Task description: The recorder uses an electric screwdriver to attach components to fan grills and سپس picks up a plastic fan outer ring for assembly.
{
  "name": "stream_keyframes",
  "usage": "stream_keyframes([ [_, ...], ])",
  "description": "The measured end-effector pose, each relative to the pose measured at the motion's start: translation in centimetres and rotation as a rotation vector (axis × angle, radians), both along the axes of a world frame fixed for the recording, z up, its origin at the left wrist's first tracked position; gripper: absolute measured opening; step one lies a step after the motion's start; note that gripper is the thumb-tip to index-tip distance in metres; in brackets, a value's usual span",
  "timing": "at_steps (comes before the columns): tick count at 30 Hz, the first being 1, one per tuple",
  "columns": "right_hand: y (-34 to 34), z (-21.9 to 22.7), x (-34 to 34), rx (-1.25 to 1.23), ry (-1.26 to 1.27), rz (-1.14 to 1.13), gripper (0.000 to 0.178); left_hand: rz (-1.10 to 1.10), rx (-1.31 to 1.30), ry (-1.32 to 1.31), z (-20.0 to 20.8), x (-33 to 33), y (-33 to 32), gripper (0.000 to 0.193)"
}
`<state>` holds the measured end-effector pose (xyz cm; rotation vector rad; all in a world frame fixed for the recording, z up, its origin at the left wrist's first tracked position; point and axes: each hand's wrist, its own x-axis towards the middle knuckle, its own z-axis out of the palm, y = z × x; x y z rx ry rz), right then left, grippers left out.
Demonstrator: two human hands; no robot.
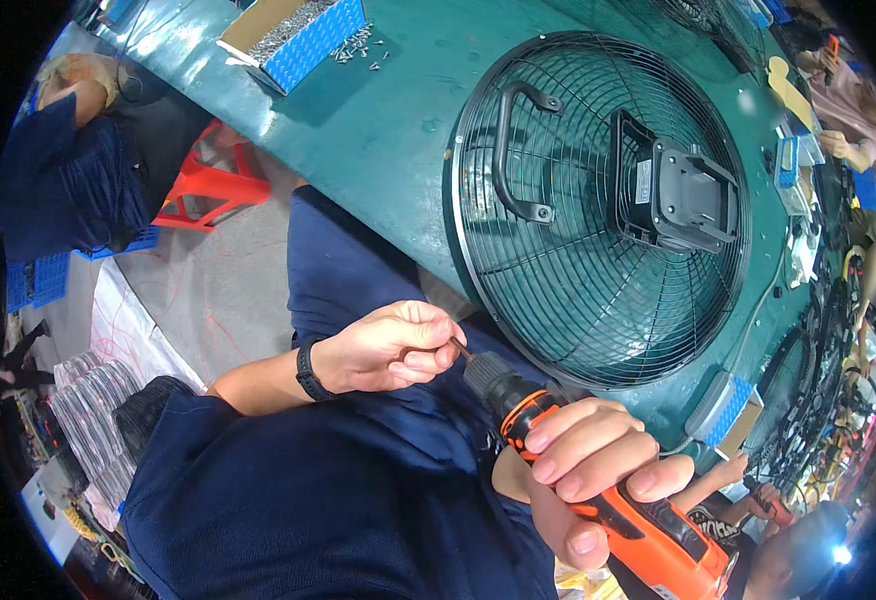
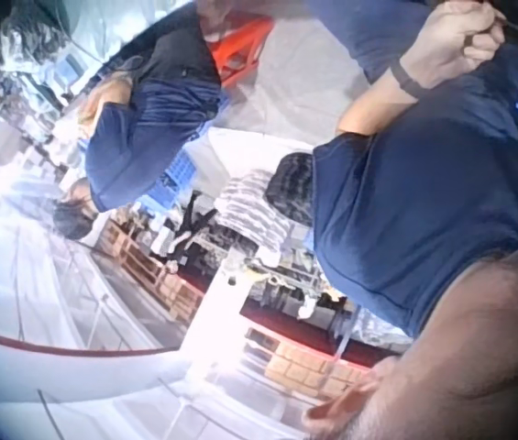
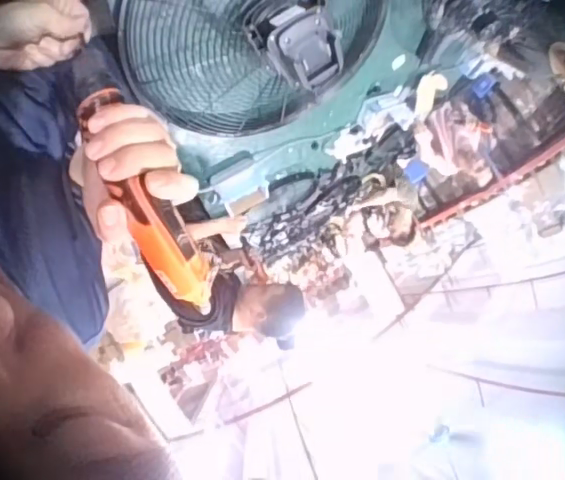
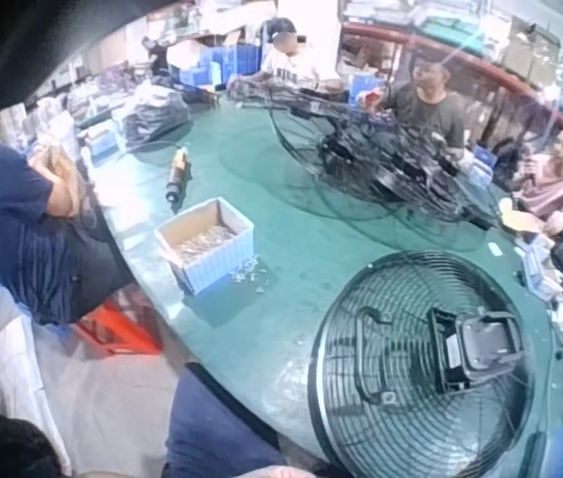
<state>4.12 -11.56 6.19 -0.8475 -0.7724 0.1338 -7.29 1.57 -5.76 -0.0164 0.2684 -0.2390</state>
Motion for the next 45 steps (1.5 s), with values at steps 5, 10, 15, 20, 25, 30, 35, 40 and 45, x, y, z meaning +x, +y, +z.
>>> stream_keyframes([
  [5, -0.3, -0.4, -0.1, -0.068, -0.082, 0.085, 0.045, 0.001, -0.035, 0.013, -0.3, 0.3, -0.8, 0.021],
  [10, -0.7, -0.4, -0.6, -0.103, -0.233, 0.013, 0.047, 0.061, -0.045, 0.125, 1.1, 1.2, -1.5, 0.021],
  [15, -0.9, 0.0, -0.6, -0.181, -0.209, -0.105, 0.042, -0.009, -0.062, 0.133, 0.6, 2.3, -2.6, 0.021],
  [20, -0.9, -0.6, -0.1, -0.175, -0.215, -0.102, 0.044, -0.07, -0.068, 0.166, 0.4, 2.7, -2.9, 0.024],
  [25, 0.0, -0.9, 0.2, -0.173, -0.208, -0.067, 0.042, -0.061, -0.037, 0.178, 0.2, 2.7, -2.7, 0.024],
  [30, 0.7, -1.4, 0.8, -0.184, -0.193, -0.007, 0.042, -0.041, -0.016, 0.189, -0.4, 2.4, -2.9, 0.021],
  [35, 1.5, -0.7, 1.6, -0.242, -0.164, 0.031, 0.039, -0.104, 0.095, 0.227, -0.5, 2.2, -2.3, 0.016],
  [40, 1.7, -1.0, 2.4, -0.236, -0.24, 0.108, 0.038, -0.103, 0.095, 0.225, -1.0, 2.1, -2.0, 0.018],
  [45, 2.4, -0.9, 3.1, -0.245, -0.26, 0.168, 0.035, -0.099, 0.127, 0.205, -1.1, 2.5, -1.4, 0.019],
])
